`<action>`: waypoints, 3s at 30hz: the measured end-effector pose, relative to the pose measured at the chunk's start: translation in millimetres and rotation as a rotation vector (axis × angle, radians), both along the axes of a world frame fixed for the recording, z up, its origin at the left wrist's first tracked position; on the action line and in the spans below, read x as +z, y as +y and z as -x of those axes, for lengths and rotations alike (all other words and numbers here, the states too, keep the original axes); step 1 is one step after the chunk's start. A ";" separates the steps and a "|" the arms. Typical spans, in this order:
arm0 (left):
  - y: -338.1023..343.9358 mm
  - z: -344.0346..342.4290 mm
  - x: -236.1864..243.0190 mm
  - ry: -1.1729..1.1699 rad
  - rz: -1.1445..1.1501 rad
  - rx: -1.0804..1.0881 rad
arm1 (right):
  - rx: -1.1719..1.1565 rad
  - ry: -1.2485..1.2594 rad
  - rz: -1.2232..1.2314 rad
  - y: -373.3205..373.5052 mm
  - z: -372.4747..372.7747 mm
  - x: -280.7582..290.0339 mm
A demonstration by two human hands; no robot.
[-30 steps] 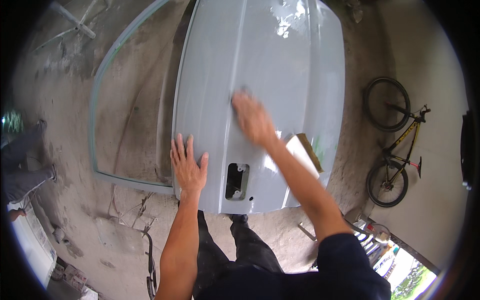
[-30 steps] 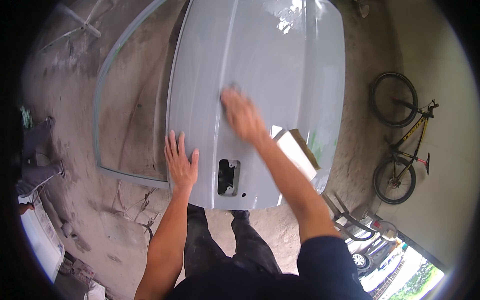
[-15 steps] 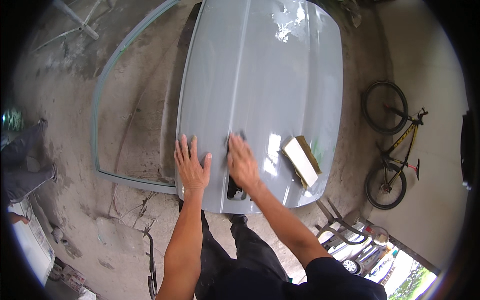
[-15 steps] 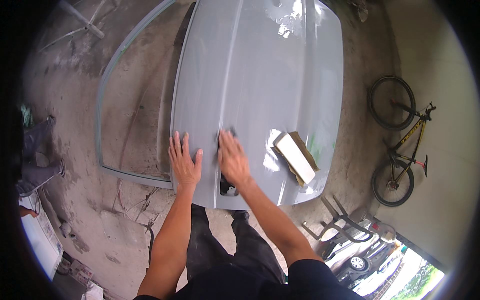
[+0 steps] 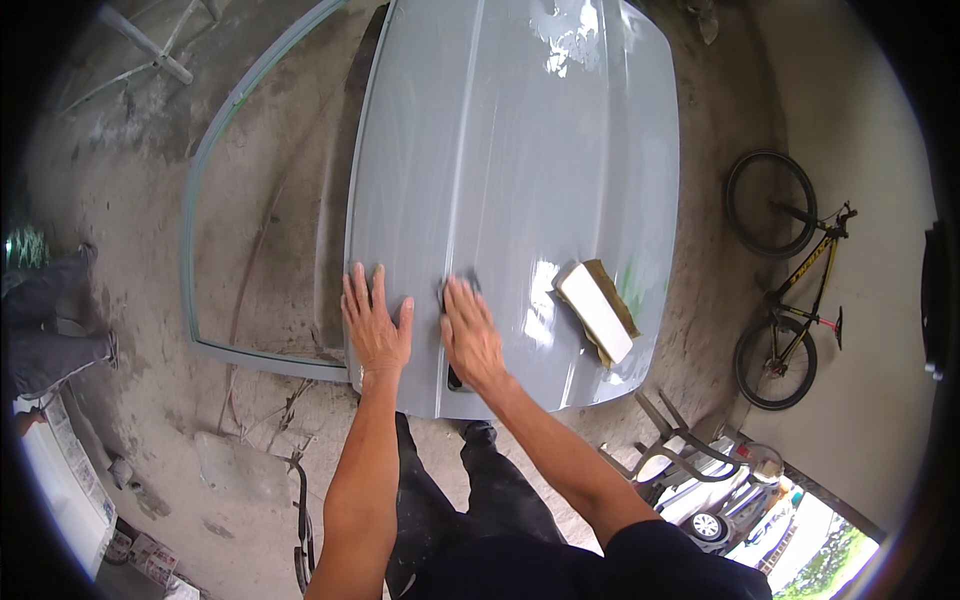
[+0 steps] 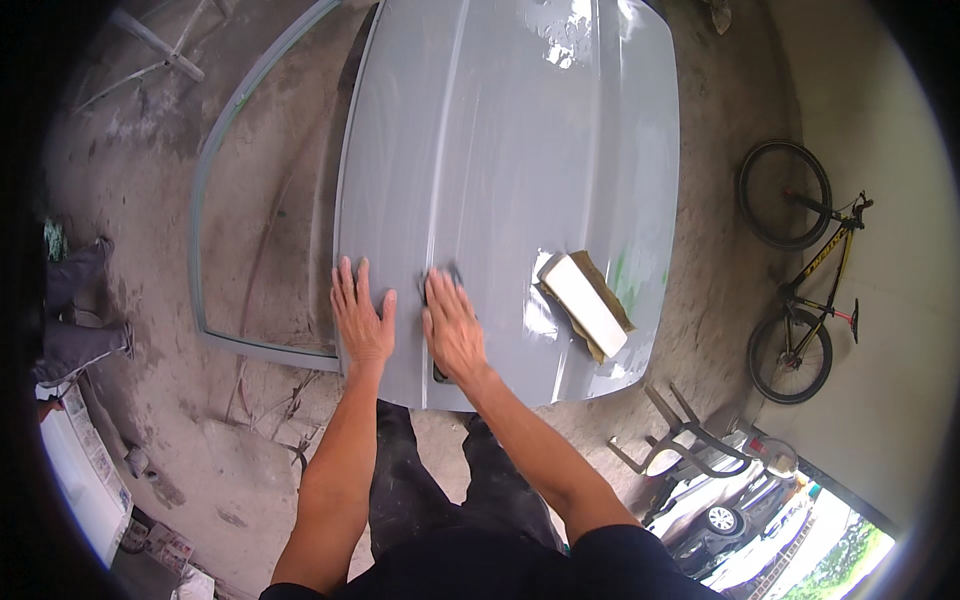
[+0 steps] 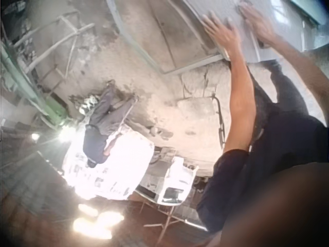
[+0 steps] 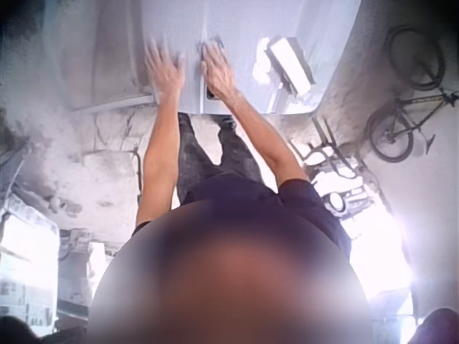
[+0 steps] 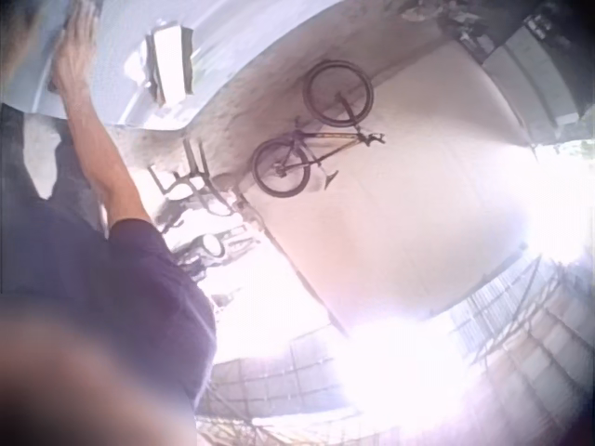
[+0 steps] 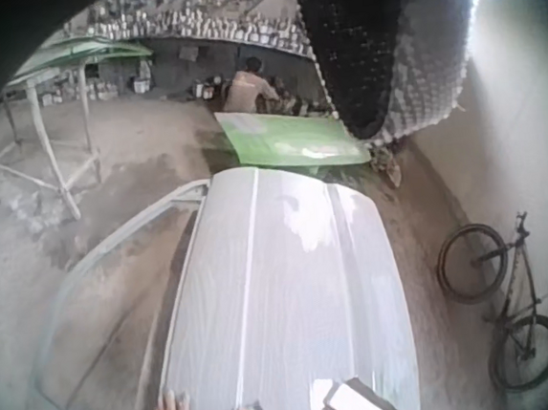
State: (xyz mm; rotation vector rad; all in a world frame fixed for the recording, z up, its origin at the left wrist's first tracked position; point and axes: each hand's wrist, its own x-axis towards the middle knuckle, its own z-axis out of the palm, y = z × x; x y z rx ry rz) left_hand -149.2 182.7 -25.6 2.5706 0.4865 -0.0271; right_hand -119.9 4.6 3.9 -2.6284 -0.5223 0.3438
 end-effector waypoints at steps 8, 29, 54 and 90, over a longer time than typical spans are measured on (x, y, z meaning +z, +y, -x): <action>1.3 6.6 -13.6 0.040 -0.014 -0.022 | 0.092 -0.676 -0.055 33.9 -318.0 -55.2; 3.1 7.9 -15.4 0.107 -0.026 -0.046 | 0.179 -0.540 0.031 13.6 -443.1 -52.5; 10.5 6.6 -36.1 -0.099 -0.028 -0.079 | -1.057 0.759 -1.074 -245.7 206.5 83.9; 79.4 17.9 -31.3 -0.013 -0.277 -0.421 | -1.146 0.442 -0.157 -455.4 266.4 -498.7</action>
